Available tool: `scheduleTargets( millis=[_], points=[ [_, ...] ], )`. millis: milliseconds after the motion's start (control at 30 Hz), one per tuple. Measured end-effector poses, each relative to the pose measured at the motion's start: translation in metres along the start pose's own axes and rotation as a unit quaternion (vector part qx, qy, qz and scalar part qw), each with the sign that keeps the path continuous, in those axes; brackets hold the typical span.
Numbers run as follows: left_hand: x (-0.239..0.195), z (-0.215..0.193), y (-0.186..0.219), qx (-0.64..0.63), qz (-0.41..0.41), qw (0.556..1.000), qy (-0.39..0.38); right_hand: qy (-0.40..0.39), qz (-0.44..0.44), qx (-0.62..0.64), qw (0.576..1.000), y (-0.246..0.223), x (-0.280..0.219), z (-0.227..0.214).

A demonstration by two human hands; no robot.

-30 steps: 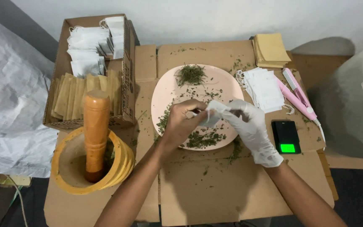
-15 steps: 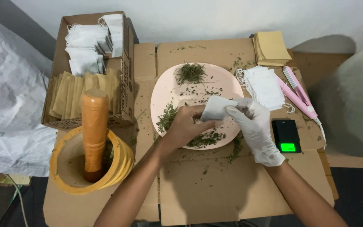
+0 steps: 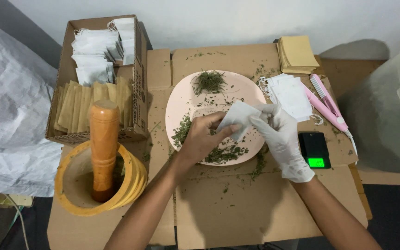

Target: Manually filling small tea bags with loose tea leaves using a spoon, weighing each bag on a digital scale for accuracy, and then sealing them with a heat sealer.

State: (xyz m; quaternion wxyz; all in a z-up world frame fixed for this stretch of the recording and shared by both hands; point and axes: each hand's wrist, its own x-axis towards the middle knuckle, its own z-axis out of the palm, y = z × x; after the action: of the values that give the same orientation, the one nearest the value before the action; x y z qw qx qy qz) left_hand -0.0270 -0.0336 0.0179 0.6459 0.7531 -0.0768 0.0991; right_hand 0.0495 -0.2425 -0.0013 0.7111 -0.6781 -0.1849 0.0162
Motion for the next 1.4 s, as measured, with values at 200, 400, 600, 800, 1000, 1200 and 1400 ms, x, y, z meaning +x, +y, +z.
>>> scheduleTargets(
  millis=[200, 400, 600, 800, 1000, 1200, 1400],
  points=[
    [-0.001, -0.005, 0.000, -0.035, 0.001, 0.999, 0.010, 0.009, -0.013, 0.000, 1.000, 0.001, 0.008, -0.007],
    [0.006, 0.005, -0.009, -0.012, 0.035, 0.999, 0.026, 0.019, -0.013, -0.032, 0.999, -0.007, 0.006, -0.014],
    [0.028, 0.037, -0.006, 0.016, 0.075, 0.997, 0.000, 0.097, -0.014, -0.060, 0.993, 0.016, -0.021, -0.066],
    [0.064, 0.105, -0.019, 0.011, 0.088, 0.994, -0.060, 0.181, -0.004, -0.114, 0.977, 0.012, -0.053, -0.120],
    [0.099, 0.166, -0.028, 0.066, 0.079, 0.981, -0.163, 0.261, 0.007, -0.124, 0.957, 0.013, -0.074, -0.166],
    [0.112, 0.184, -0.030, 0.233, 0.013, 0.949, -0.214, 0.289, 0.015, -0.254, 0.923, 0.005, -0.083, -0.168],
    [0.109, 0.185, -0.043, 0.244, 0.038, 0.949, -0.197, 0.328, 0.025, -0.254, 0.910, 0.012, -0.087, -0.173]
  ],
)
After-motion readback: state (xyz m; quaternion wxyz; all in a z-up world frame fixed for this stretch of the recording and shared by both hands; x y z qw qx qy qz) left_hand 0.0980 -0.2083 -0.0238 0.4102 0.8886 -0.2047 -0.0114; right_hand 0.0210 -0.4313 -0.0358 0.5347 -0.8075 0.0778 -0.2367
